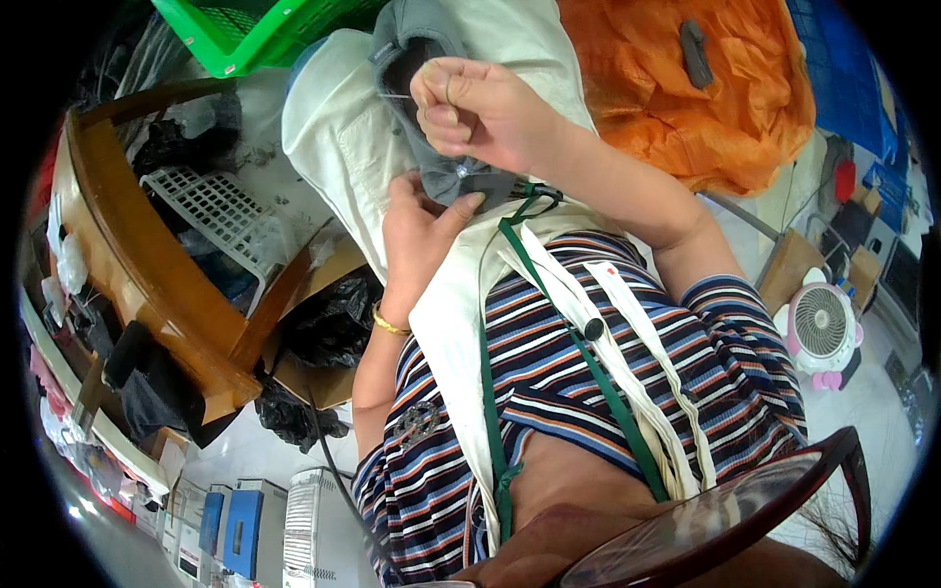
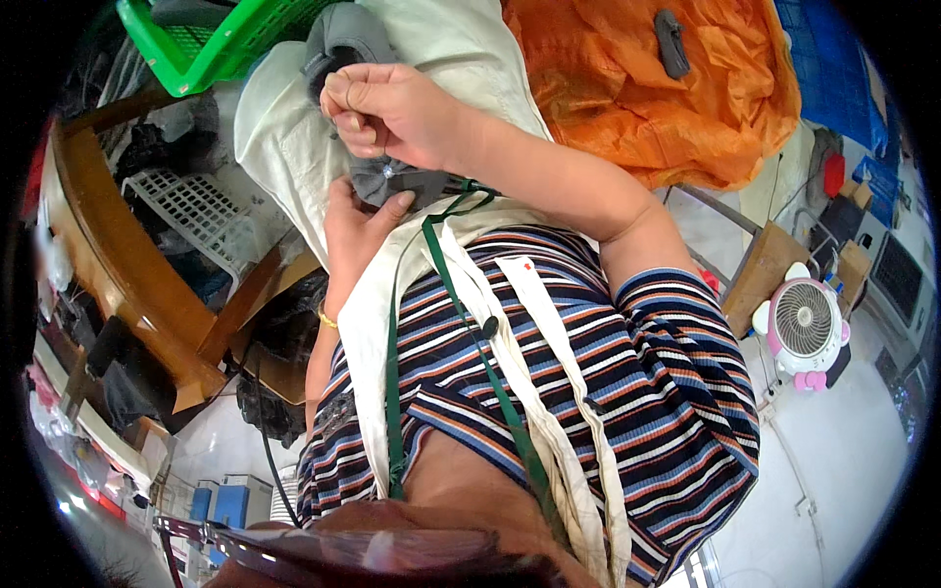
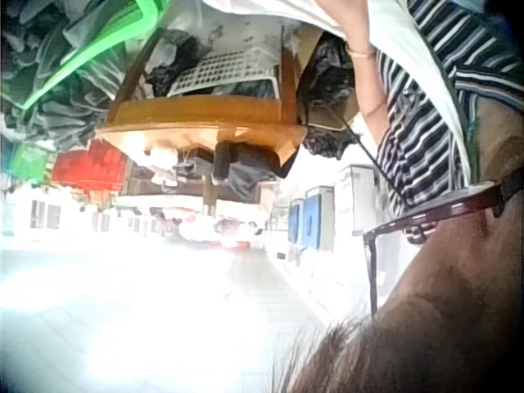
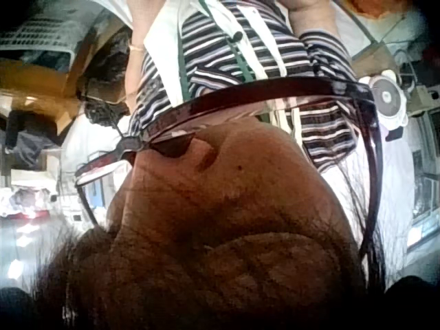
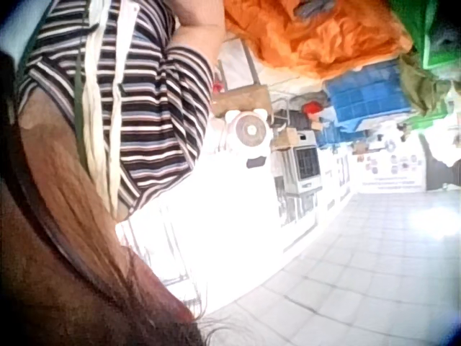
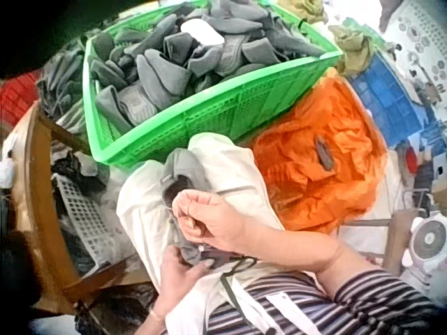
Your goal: The person sits with a green basket on their lap and sews grey socks using a needle and thread. They pick up socks from the basket, stitch the fabric, and occasionally reach into a black plastic bag to retrieve more items.
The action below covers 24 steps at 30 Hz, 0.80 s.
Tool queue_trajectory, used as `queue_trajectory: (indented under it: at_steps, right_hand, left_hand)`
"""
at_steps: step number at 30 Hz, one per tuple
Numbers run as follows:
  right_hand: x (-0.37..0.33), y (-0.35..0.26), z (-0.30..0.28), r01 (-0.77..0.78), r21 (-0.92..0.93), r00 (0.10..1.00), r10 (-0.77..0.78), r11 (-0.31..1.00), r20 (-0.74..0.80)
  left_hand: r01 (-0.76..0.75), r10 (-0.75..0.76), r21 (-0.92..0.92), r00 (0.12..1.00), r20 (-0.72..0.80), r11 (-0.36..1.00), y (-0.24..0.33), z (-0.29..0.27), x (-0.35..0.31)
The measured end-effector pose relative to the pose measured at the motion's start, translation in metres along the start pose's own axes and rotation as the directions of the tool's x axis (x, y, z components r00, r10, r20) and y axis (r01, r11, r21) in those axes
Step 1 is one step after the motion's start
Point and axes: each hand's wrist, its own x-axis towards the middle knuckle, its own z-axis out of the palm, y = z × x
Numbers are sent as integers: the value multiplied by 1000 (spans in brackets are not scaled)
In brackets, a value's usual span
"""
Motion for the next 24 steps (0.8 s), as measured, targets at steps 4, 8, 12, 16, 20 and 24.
queue_trajectory:
  at_steps: [4,8,12,16,20,24]
  right_hand:
    - [-7,2,29,109,-219,994,-99,970,54]
    - [-4,-5,48,441,-621,888,-416,648,196]
    - [-3,-35,56,569,-820,687,-513,-61,515]
    - [-5,-47,61,622,-752,641,-411,-218,648]
    - [-18,-39,44,548,-822,729,-394,-156,560]
    - [-27,-34,4,372,-900,854,-296,-229,429]
  left_hand:
    - [148,-88,-480,985,146,865,-1,-1,9]
    - [-10,-34,-606,998,-60,795,5,-43,21]
    - [-331,185,-347,902,-391,878,42,-106,40]
    - [-330,313,-72,931,-186,941,94,-170,47]
    - [-420,440,281,898,-7,863,76,-160,103]
    - [-498,767,604,543,-342,622,64,-117,101]
